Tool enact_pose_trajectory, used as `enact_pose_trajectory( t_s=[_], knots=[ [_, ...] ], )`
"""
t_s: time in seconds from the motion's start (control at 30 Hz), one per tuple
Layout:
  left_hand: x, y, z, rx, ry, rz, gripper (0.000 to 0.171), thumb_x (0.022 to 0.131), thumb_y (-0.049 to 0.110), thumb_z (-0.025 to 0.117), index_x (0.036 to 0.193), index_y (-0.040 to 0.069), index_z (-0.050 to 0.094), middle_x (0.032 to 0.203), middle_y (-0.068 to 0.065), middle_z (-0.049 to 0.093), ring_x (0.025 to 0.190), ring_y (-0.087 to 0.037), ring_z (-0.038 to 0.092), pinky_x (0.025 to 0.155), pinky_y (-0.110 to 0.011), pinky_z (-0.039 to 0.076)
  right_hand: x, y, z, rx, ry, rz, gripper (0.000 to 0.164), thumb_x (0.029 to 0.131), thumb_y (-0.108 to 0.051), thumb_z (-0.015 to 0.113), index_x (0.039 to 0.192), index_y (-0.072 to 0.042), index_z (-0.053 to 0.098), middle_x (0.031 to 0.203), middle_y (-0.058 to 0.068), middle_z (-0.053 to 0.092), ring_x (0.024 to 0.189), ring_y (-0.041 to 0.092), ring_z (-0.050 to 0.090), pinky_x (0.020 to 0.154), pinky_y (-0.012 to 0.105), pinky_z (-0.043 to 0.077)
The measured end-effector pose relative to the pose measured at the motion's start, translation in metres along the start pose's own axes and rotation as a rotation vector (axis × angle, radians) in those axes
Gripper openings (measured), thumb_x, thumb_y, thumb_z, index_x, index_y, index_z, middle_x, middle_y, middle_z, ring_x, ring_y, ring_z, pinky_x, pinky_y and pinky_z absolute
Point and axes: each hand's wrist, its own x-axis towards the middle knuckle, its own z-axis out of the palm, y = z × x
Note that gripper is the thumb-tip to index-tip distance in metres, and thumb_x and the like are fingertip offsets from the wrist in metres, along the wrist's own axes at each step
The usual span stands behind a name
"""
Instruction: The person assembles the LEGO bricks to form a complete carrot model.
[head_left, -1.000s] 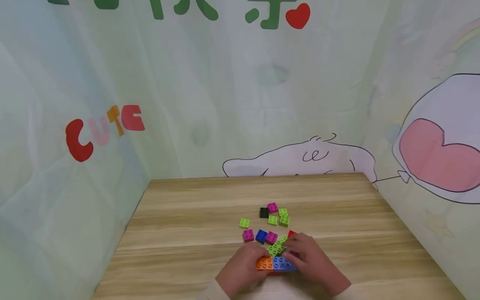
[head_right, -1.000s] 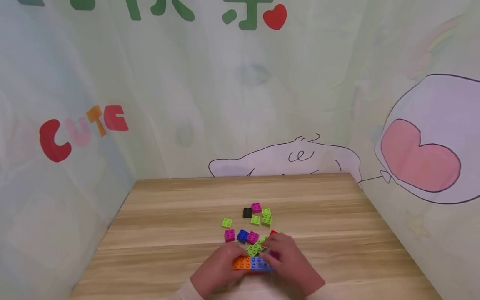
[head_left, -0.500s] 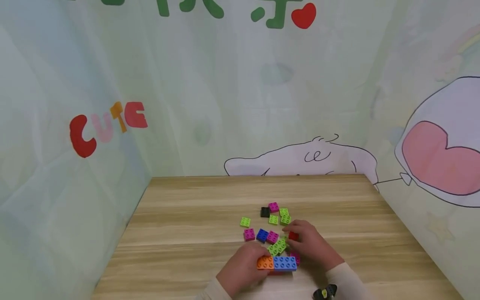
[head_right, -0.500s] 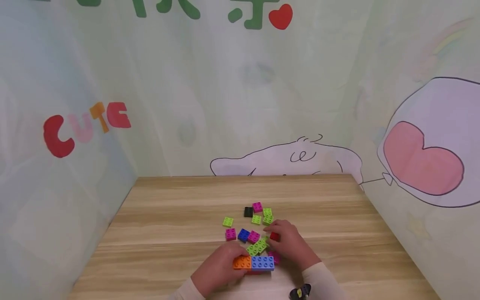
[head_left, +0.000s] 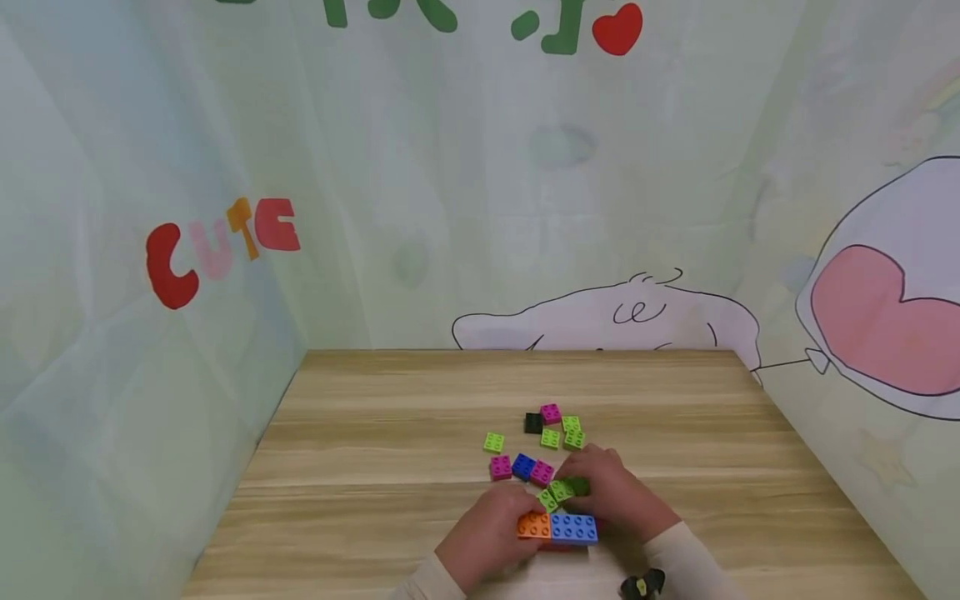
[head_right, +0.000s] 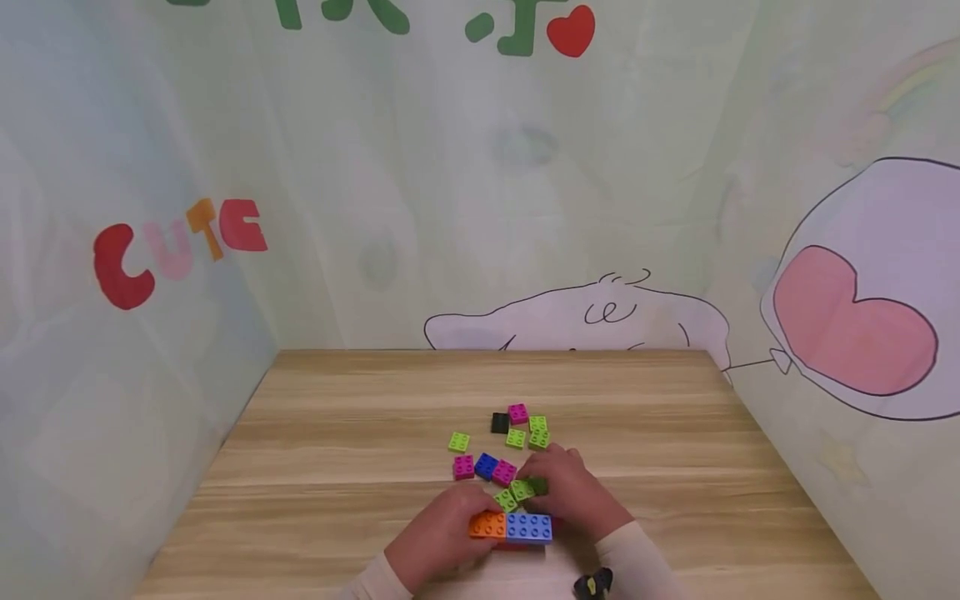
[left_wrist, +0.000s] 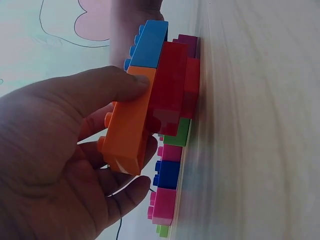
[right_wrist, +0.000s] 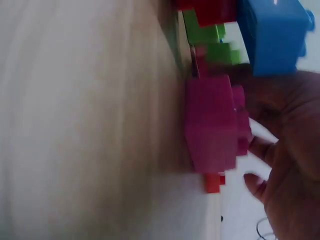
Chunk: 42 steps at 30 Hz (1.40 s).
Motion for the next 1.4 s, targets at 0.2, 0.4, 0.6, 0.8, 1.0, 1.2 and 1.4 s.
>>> enact_pose_trajectory(
  t_s=[0.2, 0.4, 0.6, 0.8, 1.0, 1.2, 1.4],
  knots=[
    [0.000, 0.000, 0.002, -0.013, -0.004, -0.002, 0.030, 0.080, 0.023, 0.090, 0.108, 0.022, 0.078, 0.096, 0.019, 0.066, 0.089, 0.001, 0.055, 0.085, -0.026, 0.054, -0.024, -0.004, -0.015, 0.138, 0.128, -0.008, 0.033, 0.083, -0.022, 0.088, 0.115, -0.024, 0.077, 0.107, -0.017, 0.069, 0.101, 0.015, 0.065, 0.091, 0.043, 0.055],
    [-0.002, 0.000, 0.000, 0.005, 0.015, -0.009, 0.030, 0.081, 0.025, 0.089, 0.109, 0.020, 0.079, 0.098, 0.017, 0.067, 0.091, -0.001, 0.057, 0.088, -0.028, 0.055, -0.053, -0.016, -0.020, 0.097, 0.097, -0.068, 0.034, 0.087, -0.040, 0.083, 0.118, -0.028, 0.078, 0.108, -0.023, 0.069, 0.099, 0.010, 0.063, 0.090, 0.035, 0.052],
    [-0.003, 0.001, -0.002, 0.016, 0.024, -0.009, 0.032, 0.082, 0.026, 0.089, 0.111, 0.018, 0.078, 0.102, 0.014, 0.069, 0.096, -0.004, 0.059, 0.091, -0.030, 0.055, -0.062, -0.019, -0.012, 0.043, 0.098, -0.045, 0.037, 0.086, -0.042, 0.083, 0.120, -0.029, 0.077, 0.110, -0.027, 0.067, 0.103, 0.004, 0.060, 0.093, 0.040, 0.050],
    [-0.002, 0.002, 0.000, 0.027, 0.019, 0.004, 0.034, 0.082, 0.026, 0.089, 0.113, 0.019, 0.078, 0.103, 0.014, 0.069, 0.098, -0.005, 0.059, 0.093, -0.031, 0.054, -0.068, -0.016, -0.007, -0.050, 0.207, -0.098, 0.038, 0.078, -0.032, 0.090, 0.114, -0.031, 0.078, 0.109, -0.024, 0.069, 0.103, 0.005, 0.063, 0.090, 0.040, 0.050],
    [-0.002, 0.002, 0.000, 0.039, 0.021, 0.010, 0.032, 0.082, 0.027, 0.089, 0.112, 0.019, 0.078, 0.102, 0.013, 0.068, 0.097, -0.005, 0.058, 0.092, -0.030, 0.054, -0.072, -0.020, -0.010, 0.012, 0.137, -0.042, 0.035, 0.085, -0.032, 0.086, 0.118, -0.031, 0.078, 0.112, -0.023, 0.068, 0.107, 0.008, 0.063, 0.094, 0.041, 0.055],
    [-0.002, 0.001, 0.001, 0.033, 0.015, 0.009, 0.031, 0.083, 0.027, 0.088, 0.111, 0.018, 0.078, 0.099, 0.014, 0.066, 0.093, -0.003, 0.056, 0.089, -0.029, 0.054, -0.074, -0.028, -0.001, 0.164, 0.179, 0.064, 0.022, 0.095, -0.035, 0.076, 0.113, -0.024, 0.080, 0.111, -0.017, 0.069, 0.100, 0.006, 0.063, 0.084, 0.031, 0.058],
    [-0.002, 0.001, 0.000, 0.026, 0.010, 0.017, 0.030, 0.084, 0.027, 0.088, 0.110, 0.017, 0.078, 0.097, 0.015, 0.066, 0.089, -0.001, 0.056, 0.086, -0.027, 0.055, -0.068, -0.046, 0.013, 0.363, 0.315, 0.430, 0.009, 0.096, -0.029, 0.076, 0.099, -0.022, 0.081, 0.098, -0.008, 0.071, 0.087, 0.009, 0.062, 0.072, 0.025, 0.054]
  ],
)
